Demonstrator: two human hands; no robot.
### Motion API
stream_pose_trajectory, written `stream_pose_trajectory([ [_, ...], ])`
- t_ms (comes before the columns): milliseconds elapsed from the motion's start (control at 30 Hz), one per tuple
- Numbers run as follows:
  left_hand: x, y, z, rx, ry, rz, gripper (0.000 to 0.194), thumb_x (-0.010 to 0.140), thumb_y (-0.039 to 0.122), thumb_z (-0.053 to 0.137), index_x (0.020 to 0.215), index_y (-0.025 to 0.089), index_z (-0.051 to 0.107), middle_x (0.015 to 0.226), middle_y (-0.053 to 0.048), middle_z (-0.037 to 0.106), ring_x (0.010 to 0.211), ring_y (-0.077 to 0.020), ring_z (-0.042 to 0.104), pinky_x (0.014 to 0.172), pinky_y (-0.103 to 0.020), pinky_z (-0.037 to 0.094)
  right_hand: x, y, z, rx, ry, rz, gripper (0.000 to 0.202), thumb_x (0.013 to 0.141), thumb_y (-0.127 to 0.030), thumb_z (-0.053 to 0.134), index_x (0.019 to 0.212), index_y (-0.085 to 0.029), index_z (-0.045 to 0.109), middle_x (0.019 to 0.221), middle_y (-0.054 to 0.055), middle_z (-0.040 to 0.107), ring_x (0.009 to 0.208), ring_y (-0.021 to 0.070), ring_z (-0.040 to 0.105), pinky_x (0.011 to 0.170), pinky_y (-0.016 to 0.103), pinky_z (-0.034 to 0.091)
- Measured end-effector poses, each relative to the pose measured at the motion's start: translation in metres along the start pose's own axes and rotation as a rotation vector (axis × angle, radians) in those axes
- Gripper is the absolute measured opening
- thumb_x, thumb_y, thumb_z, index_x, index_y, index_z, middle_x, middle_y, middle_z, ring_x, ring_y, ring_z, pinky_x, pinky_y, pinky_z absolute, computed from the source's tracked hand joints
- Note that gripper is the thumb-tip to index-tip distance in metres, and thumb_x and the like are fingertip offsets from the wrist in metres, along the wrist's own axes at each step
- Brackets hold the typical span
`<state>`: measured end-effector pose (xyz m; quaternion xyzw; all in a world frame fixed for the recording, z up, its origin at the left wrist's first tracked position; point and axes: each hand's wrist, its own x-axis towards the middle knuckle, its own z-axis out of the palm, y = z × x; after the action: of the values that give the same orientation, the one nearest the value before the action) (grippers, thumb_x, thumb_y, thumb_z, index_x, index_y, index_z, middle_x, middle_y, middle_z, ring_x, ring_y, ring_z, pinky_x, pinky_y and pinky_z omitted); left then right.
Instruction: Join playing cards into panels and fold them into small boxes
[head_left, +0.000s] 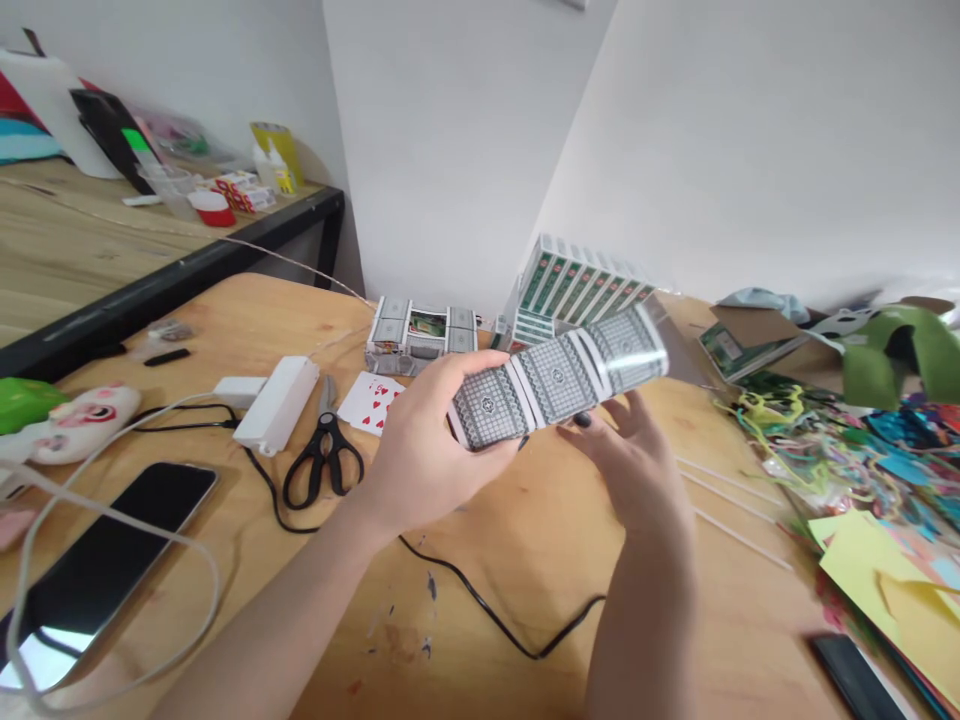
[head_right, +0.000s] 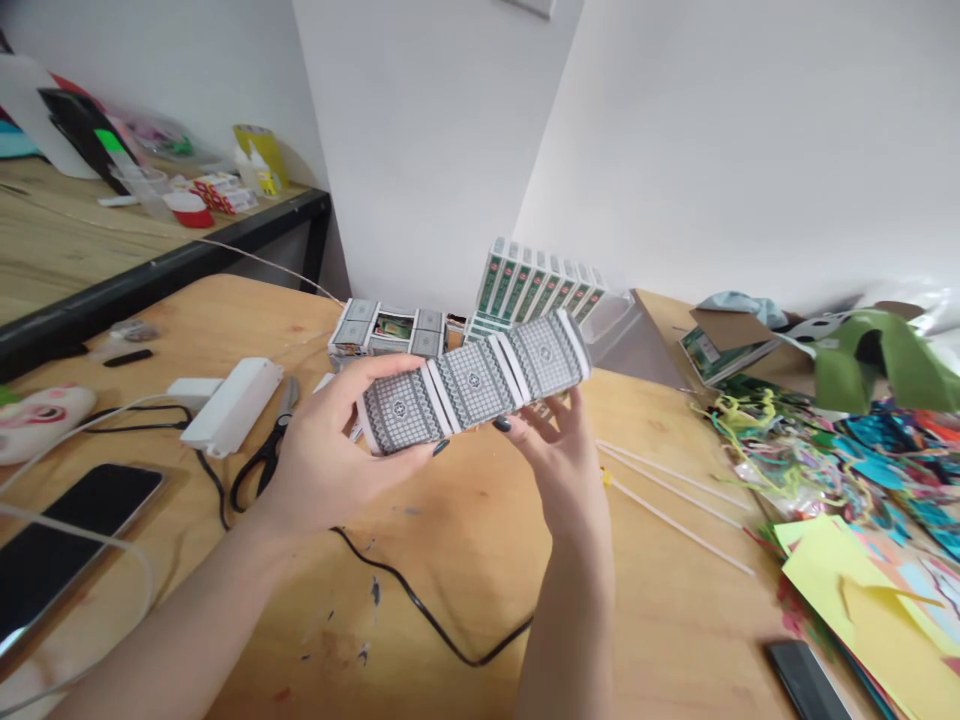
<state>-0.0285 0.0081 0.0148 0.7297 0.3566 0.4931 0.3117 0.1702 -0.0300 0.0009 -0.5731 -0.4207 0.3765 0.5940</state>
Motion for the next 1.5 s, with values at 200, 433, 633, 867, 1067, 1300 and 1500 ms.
stream_pose_trajectory([
  [200, -0.001, -0.001, -0.016, 0.11, -0.132, -0.009, 0.074, 0.065, 0.023, 0.075, 0.133, 0.027, 0.046, 0.118, -0.008, 0.061, 0.107, -0.0291, 0.057, 0.095, -0.041, 0.044, -0.01, -0.008, -0.019, -0.308, 0.18, -0.369, 0.101, 0.059, -0.036, 0.085, 0.144, -0.035, 0.029, 0.154, 0.01, 0.026, 0.142, 0.0338, 0.025, 0.108, 0.061, 0.032],
  [433, -0.002, 0.004, -0.034, 0.159, -0.44, 0.057, 0.078, 0.063, 0.02, 0.073, 0.135, 0.031, 0.044, 0.121, -0.004, 0.062, 0.105, -0.0273, 0.06, 0.093, -0.038, 0.045, -0.037, -0.032, 0.003, -0.863, -0.237, -0.615, 0.08, 0.068, -0.04, 0.079, 0.138, -0.034, 0.042, 0.14, 0.007, 0.05, 0.134, 0.0341, 0.04, 0.115, 0.063, 0.003],
  [633, 0.003, -0.001, -0.027, 0.167, -0.536, 0.105, 0.067, 0.063, 0.018, 0.071, 0.126, 0.03, 0.052, 0.12, -0.003, 0.062, 0.107, -0.0272, 0.058, 0.095, -0.039, 0.043, -0.028, -0.024, 0.015, -0.828, -0.5, -0.446, 0.051, 0.073, -0.035, 0.074, 0.12, -0.027, 0.057, 0.114, 0.006, 0.068, 0.101, 0.0253, 0.065, 0.087, 0.041, 0.051],
  [867, 0.009, -0.021, -0.031, 0.184, -0.558, 0.072, 0.064, 0.06, 0.028, 0.076, 0.121, 0.028, 0.056, 0.118, -0.005, 0.06, 0.11, -0.0292, 0.054, 0.095, -0.044, 0.043, -0.02, -0.015, 0.011, -0.767, -0.445, -0.439, 0.054, 0.069, -0.033, 0.075, 0.119, -0.027, 0.057, 0.111, 0.004, 0.07, 0.097, 0.0237, 0.067, 0.083, 0.036, 0.052],
  [1067, 0.014, -0.029, -0.031, 0.121, -0.523, 0.007, 0.065, 0.056, 0.033, 0.081, 0.116, 0.027, 0.057, 0.109, -0.003, 0.065, 0.097, -0.0261, 0.06, 0.079, -0.034, 0.047, -0.017, -0.015, 0.01, -0.734, -0.421, -0.46, 0.051, 0.069, -0.035, 0.075, 0.117, -0.026, 0.059, 0.106, 0.003, 0.071, 0.094, 0.0229, 0.068, 0.082, 0.035, 0.052],
  [1300, 0.016, -0.032, -0.026, 0.076, -0.439, 0.139, 0.055, 0.061, 0.042, 0.079, 0.108, 0.025, 0.057, 0.1, -0.002, 0.066, 0.086, -0.0216, 0.062, 0.074, -0.03, 0.045, -0.015, -0.016, 0.009, -0.69, -0.454, -0.454, 0.057, 0.073, -0.036, 0.073, 0.125, -0.027, 0.052, 0.119, 0.005, 0.066, 0.107, 0.0239, 0.062, 0.092, 0.038, 0.049],
  [1500, 0.012, -0.023, -0.026, 0.208, -0.407, 0.222, 0.05, 0.061, 0.039, 0.079, 0.104, 0.025, 0.057, 0.097, -0.001, 0.066, 0.085, -0.0222, 0.062, 0.077, -0.032, 0.044, -0.015, -0.014, 0.011, -0.711, -0.463, -0.521, 0.051, 0.075, -0.033, 0.072, 0.121, -0.026, 0.053, 0.116, 0.006, 0.064, 0.108, 0.0234, 0.059, 0.093, 0.039, 0.049],
])
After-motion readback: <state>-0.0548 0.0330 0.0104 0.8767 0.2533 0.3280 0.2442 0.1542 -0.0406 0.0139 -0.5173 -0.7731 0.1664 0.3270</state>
